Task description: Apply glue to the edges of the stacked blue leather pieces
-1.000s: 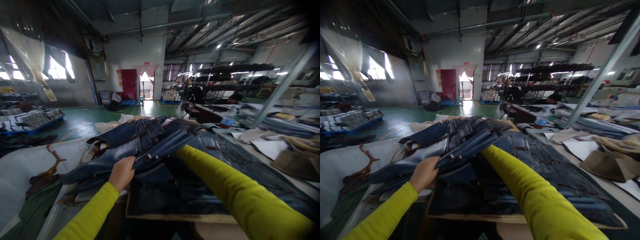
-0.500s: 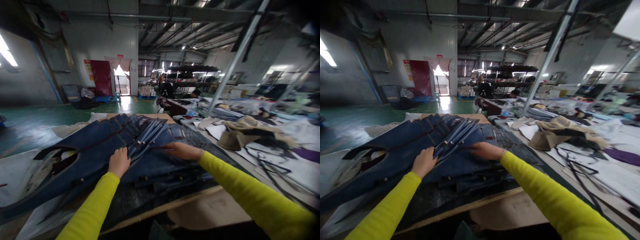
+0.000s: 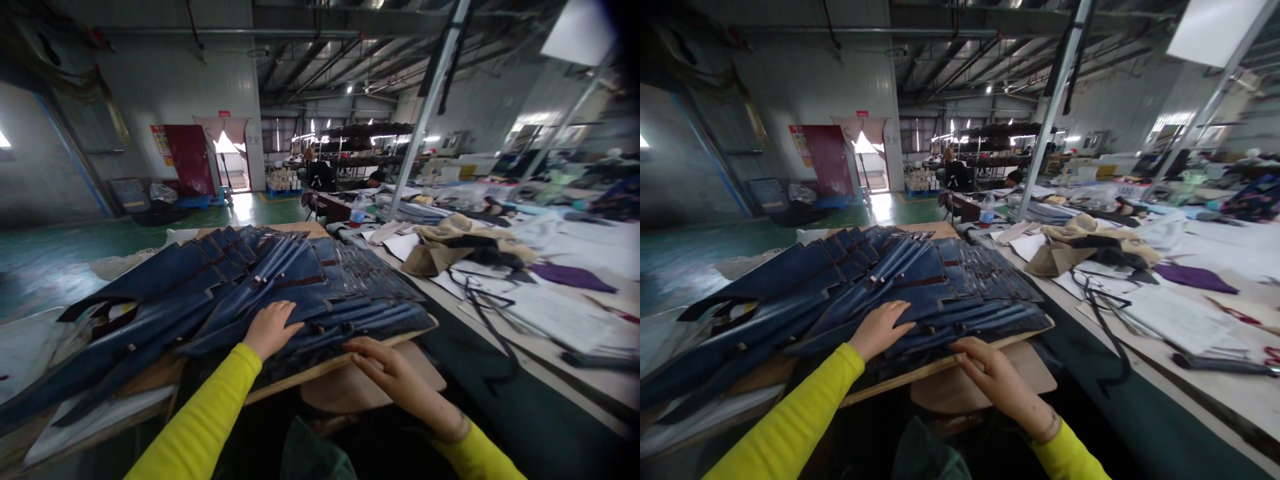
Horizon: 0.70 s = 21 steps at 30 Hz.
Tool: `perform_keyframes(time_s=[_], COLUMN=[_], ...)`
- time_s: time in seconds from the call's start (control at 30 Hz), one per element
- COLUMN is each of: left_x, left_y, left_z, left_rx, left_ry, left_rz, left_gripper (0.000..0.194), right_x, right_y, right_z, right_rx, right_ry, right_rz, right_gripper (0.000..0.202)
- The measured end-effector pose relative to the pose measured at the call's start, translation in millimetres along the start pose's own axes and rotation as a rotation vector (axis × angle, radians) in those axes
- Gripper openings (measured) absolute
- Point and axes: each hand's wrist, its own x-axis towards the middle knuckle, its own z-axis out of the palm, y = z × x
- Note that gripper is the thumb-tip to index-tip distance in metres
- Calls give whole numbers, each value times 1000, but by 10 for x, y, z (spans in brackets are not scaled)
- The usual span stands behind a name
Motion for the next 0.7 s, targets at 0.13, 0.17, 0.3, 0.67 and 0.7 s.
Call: perform_keyframes(time_s=[0.13,0.17,0.3,0.67,0.7], left_x=[41,55,109,-118,-133], left_y=[-108,-131,-162,594,609], left_z=[-83,-115,-227,-1255,-1454], left_rx=[-14,-25,14,222,236], left_ry=[-20,-48,-134,344,406], left_rz=[33,50,-2,76,70], left_gripper=[42,40,22,25,25], right_x=[212,278,507,566,573], right_y=[-75,-86,-35,268,277], right_z=[32,51,183,504,518], right_rx=[-201,-259,-469,-562,-519], right_ry=[110,129,148,247,256], right_rz=[-197,-245,-336,-325,-322], right_gripper=[28,28,30,40,43])
